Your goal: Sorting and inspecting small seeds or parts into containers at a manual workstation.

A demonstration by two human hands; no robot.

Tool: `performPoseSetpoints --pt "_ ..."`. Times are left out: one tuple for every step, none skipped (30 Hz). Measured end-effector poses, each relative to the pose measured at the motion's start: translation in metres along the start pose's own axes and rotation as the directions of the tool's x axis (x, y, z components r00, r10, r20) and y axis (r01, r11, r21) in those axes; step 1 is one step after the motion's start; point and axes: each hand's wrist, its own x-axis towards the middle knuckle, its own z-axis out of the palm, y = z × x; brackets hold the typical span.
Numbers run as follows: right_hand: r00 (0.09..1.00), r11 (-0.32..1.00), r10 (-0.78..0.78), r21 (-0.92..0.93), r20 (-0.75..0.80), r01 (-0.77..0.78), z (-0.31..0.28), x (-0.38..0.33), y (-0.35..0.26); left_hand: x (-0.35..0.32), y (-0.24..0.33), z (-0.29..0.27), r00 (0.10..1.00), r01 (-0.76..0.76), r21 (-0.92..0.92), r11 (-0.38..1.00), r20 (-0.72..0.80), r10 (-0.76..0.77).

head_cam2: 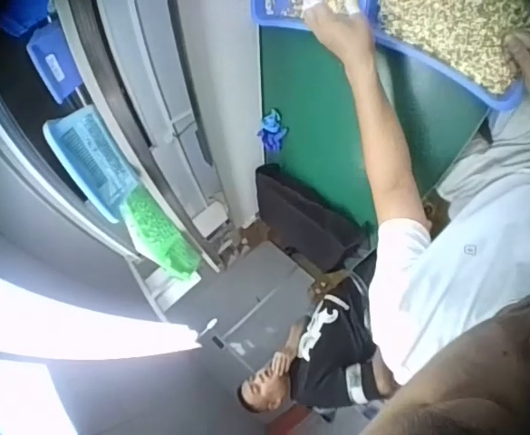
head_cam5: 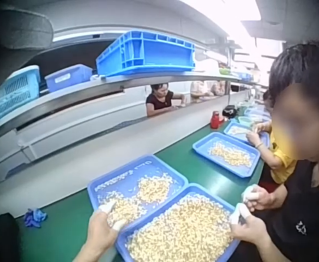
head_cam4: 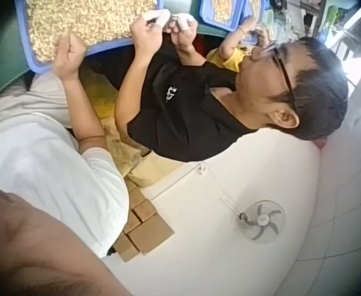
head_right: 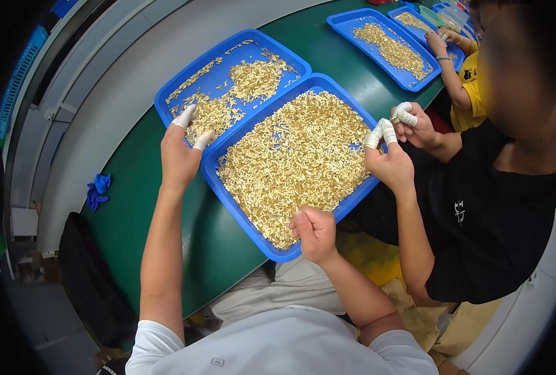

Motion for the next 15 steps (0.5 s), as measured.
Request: performPoseSetpoints --pt "1.0 1.0 -0.011 0.003 -0.007 0.011 -0.002 0.0 0.002 -0.001 0.003 0.001 1.0 0.003 -0.002 1.0 -0.003 -0.003" --pt "1.0 1.0 -0.021 0.005 -0.018 0.021 -0.003 0.0 0.004 -0.007 0.011 0.0 0.999 -0.021 -0.044 0.999 0.048 0.023" --pt "1.0 1.0 -0.026 -0.017 -0.014 0.026 -0.005 0.001 0.006 -0.016 0.018 0.001 0.994 -0.042 -0.086 0.995 0.097 0.05" --pt "1.0 1.0 -0.024 -0.013 -0.005 0.024 -0.003 0.001 0.007 -0.03 0.024 -0.004 0.954 -0.008 -0.148 0.989 0.296 0.052" --pt "1.0 1.0 -0.015 -0.012 -0.013 0.015 0.001 0.001 0.007 -0.049 0.031 -0.009 0.918 -0.04 -0.151 0.988 0.384 0.096" --pt "1.0 1.0 -0.005 -0.01 -0.015 0.005 0.004 0.002 0.008 -0.06 0.052 -0.018 0.861 -0.029 -0.074 0.997 0.505 0.062" --pt "1.0 0.999 -0.022 -0.026 -0.023 0.021 0.005 0.0 0.013 -0.071 0.06 -0.022 0.787 -0.05 -0.1 0.994 0.608 0.101" --pt "0.999 0.999 0.014 -0.049 -0.046 -0.016 0.002 -0.002 0.015 -0.085 0.066 -0.013 0.737 -0.044 -0.117 0.992 0.667 0.112" --pt "0.997 1.0 0.024 -0.002 -0.067 -0.024 -0.002 -0.005 0.018 -0.09 0.075 -0.01 0.685 -0.024 -0.163 0.986 0.716 0.135" --pt "0.996 0.999 0.02 0.037 -0.09 -0.017 -0.003 -0.006 0.02 -0.106 0.076 0.0 0.745 -0.107 -0.228 0.968 0.627 0.23" --pt "0.993 0.997 -0.003 0.08 -0.122 0.013 -0.001 -0.006 0.019 -0.112 0.079 0.011 0.737 -0.055 -0.278 0.959 0.636 0.226" --pt "0.99 0.998 0.027 0.066 -0.137 -0.018 -0.004 -0.008 0.02 -0.12 0.078 0.025 0.773 -0.071 -0.314 0.947 0.583 0.251" --pt "0.989 0.999 0.016 0.048 -0.149 -0.009 -0.005 -0.008 0.021 -0.116 0.084 0.024 0.751 -0.043 -0.297 0.954 0.62 0.227" --pt "0.986 0.994 0.034 0.106 -0.16 -0.017 -0.005 -0.007 0.02 -0.111 0.09 0.023 0.727 -0.014 -0.294 0.956 0.653 0.211" --pt "0.992 0.997 0.002 0.077 -0.123 0.007 -0.006 -0.006 0.02 -0.112 0.088 0.028 0.75 -0.06 -0.282 0.957 0.62 0.23"
